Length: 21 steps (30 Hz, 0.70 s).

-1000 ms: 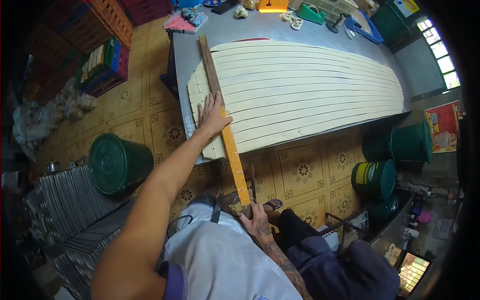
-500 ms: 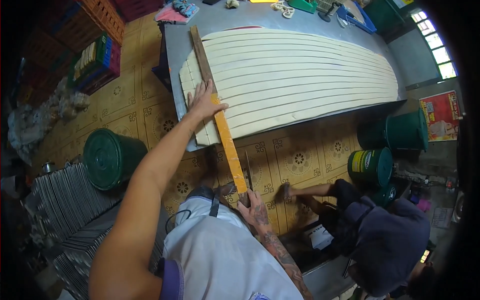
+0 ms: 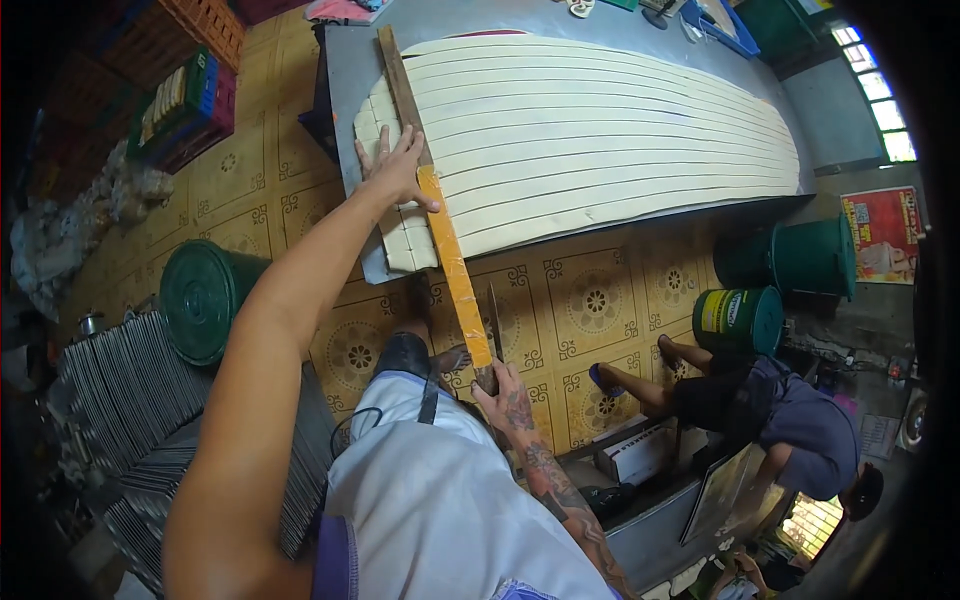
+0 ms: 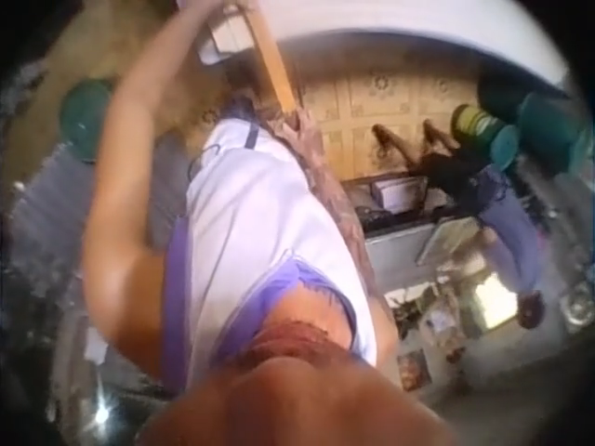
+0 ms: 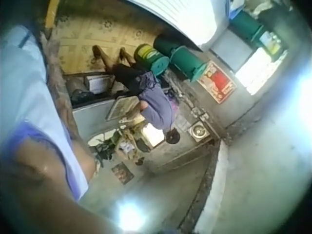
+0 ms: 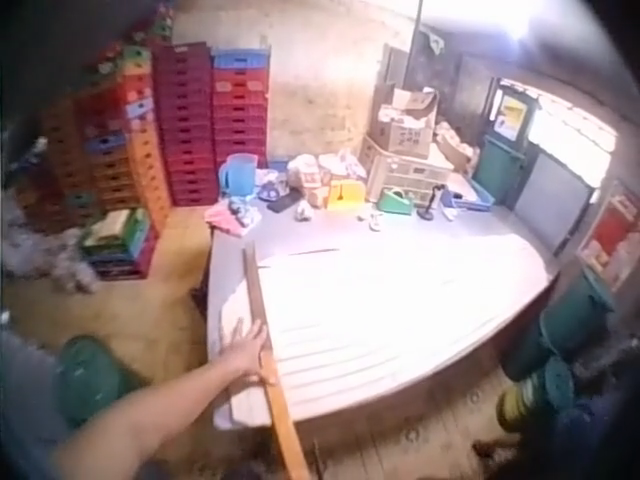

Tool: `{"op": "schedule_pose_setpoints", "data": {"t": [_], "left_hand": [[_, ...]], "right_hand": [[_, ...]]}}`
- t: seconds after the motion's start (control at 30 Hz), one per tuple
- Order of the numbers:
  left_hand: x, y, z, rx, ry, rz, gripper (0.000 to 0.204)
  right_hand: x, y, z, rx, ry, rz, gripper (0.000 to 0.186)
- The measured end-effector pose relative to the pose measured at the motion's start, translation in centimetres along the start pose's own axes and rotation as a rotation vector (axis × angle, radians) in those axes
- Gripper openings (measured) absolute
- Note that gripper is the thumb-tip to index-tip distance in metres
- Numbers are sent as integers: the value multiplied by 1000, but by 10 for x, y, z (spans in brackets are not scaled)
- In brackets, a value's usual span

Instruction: Marking lines on a large sheet of dough using a long wooden ruler and a handheld cutter or scraper in a bakery.

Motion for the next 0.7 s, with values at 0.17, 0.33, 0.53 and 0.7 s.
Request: {"op": "schedule_pose_setpoints", "data": {"t": [0.17, 0.33, 0.53, 0.7], "left_hand": [[0, 8, 2, 27, 3, -30, 160], [-1, 10, 5, 78, -21, -37, 159], [0, 10, 8, 188, -23, -74, 158], [-2, 14, 5, 249, -10, 12, 155]], "right_hand": [[-25, 11, 16, 83, -40, -2, 65], [-141, 23, 60, 24, 295, -247, 71], [-347, 4, 150, 240, 226, 46, 76], [-488, -17, 205, 426, 300, 52, 83]]}}
Point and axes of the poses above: each hand's wrist, its own x-axis away from the middle knuckle, its own y-axis out of the back of the hand, z = x × y, the point moved 3 cm from there along -x, towards the middle knuckle, and after that the axes turned 4 degrees about -x, right-handed, at the moved point
